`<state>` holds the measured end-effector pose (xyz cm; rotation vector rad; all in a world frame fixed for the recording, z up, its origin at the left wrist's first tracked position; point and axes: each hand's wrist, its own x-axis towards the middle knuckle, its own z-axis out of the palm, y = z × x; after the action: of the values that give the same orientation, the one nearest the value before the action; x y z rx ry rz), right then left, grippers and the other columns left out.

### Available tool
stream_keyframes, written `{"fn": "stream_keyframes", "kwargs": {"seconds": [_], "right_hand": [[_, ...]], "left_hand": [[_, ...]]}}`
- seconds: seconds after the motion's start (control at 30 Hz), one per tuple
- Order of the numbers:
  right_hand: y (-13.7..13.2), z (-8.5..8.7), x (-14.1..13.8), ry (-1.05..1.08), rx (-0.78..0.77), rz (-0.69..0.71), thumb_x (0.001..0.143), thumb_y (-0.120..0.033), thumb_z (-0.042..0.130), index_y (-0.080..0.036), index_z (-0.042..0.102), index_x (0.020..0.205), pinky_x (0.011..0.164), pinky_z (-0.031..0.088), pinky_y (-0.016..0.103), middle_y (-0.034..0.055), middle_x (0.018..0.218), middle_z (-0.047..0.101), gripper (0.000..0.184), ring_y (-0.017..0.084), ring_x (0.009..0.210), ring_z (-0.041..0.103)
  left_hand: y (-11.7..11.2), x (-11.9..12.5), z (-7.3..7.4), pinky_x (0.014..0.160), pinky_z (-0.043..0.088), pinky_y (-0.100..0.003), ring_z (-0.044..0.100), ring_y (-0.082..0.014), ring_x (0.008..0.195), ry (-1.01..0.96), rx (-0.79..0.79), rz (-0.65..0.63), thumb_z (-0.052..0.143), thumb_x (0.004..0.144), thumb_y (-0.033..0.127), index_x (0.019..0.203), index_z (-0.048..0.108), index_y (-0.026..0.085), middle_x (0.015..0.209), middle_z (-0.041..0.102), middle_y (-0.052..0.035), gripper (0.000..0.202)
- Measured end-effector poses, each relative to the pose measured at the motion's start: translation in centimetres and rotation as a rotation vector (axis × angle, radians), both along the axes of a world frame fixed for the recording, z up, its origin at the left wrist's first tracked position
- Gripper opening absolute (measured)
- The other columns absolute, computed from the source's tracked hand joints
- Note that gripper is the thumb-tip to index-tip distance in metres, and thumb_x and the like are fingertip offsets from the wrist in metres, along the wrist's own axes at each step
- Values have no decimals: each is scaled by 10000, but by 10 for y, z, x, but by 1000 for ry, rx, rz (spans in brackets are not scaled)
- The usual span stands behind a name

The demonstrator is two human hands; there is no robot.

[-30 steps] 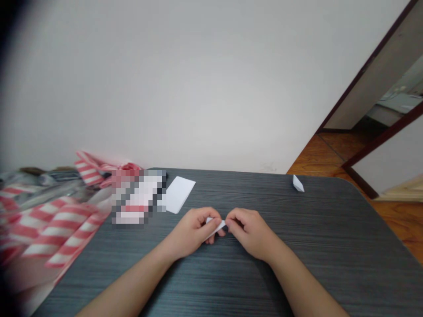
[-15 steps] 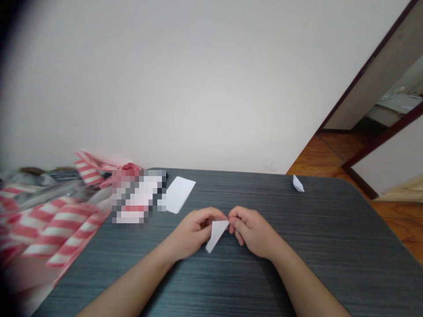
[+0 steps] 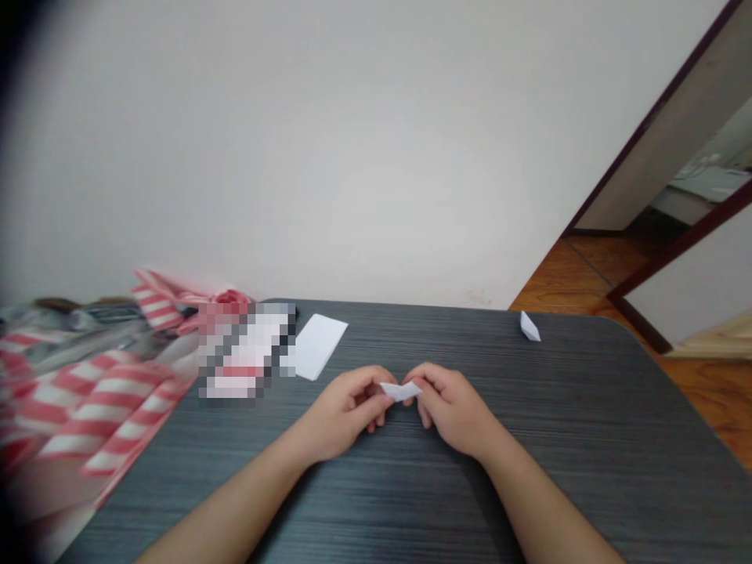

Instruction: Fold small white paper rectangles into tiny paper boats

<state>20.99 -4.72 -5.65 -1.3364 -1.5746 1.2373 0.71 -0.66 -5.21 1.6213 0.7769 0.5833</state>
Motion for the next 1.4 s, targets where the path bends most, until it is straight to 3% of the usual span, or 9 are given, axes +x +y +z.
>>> {"fn": "stream_keyframes", "kwargs": {"seconds": [0.17, 0.33, 0.53, 0.7, 0.9, 1.07, 1.3, 1.4], "right_hand": [[1, -8, 8, 118, 99, -145, 989, -435, 421, -178, 602, 912, 493, 373, 235, -26, 593, 560, 323, 115, 484, 478], [0, -2, 6, -74, 117, -150, 940, -346, 530, -185, 611, 776, 543, 411, 240, -29, 560, 563, 244, 122, 505, 524], [2, 4, 2, -166, 88, -109, 928, -300, 523, -189, 607, 740, 537, 423, 230, -31, 557, 593, 234, 117, 487, 540], [2, 7, 2, -191, 85, -71, 925, -277, 526, -182, 618, 740, 535, 415, 225, -31, 556, 591, 227, 113, 489, 540], [1, 6, 0, -175, 114, -52, 929, -279, 531, -181, 638, 829, 534, 412, 229, -18, 620, 599, 176, 116, 523, 539], [0, -1, 0, -8, 158, -164, 907, -285, 578, -201, 552, 915, 562, 457, 243, -2, 745, 616, 88, 129, 585, 576], [-1, -6, 2, -111, 232, -154, 911, -237, 570, -204, 614, 978, 613, 470, 268, 7, 728, 626, 87, 155, 636, 592], [0, -8, 2, -100, 236, -158, 914, -252, 573, -207, 614, 997, 612, 480, 270, 22, 775, 657, 103, 159, 646, 601]], "left_hand": [[-2, 3, -2, 498, 406, -189, 524, -94, 499, 5, -62, 51, 514, 919, 297, 844, 577, 168, 579, 564, 33, 163], [-3, 4, 3, 466, 394, -179, 496, -80, 469, -39, -77, 84, 529, 893, 258, 819, 535, 176, 582, 532, 48, 111], [-3, 3, -1, 480, 419, -183, 556, -83, 531, -88, -78, 53, 544, 912, 322, 1031, 529, 192, 782, 625, 5, 177], [-2, 2, 1, 488, 414, -181, 558, -86, 549, -47, -37, 15, 560, 916, 325, 1001, 542, 193, 738, 600, 24, 158], [-3, 1, 5, 505, 432, -188, 551, -67, 538, -33, 34, -5, 460, 973, 317, 997, 561, 191, 889, 678, -18, 163], [-3, 3, -1, 444, 419, -176, 555, -57, 496, -84, -13, 31, 433, 984, 338, 1039, 518, 202, 1000, 694, -41, 170], [-3, 3, -5, 417, 409, -164, 551, -49, 480, -132, -38, 50, 434, 982, 347, 1045, 502, 208, 1016, 680, -44, 167], [-3, 3, -6, 444, 419, -168, 548, -56, 494, -126, -32, 43, 463, 970, 335, 1040, 524, 207, 926, 668, -25, 158]]}}
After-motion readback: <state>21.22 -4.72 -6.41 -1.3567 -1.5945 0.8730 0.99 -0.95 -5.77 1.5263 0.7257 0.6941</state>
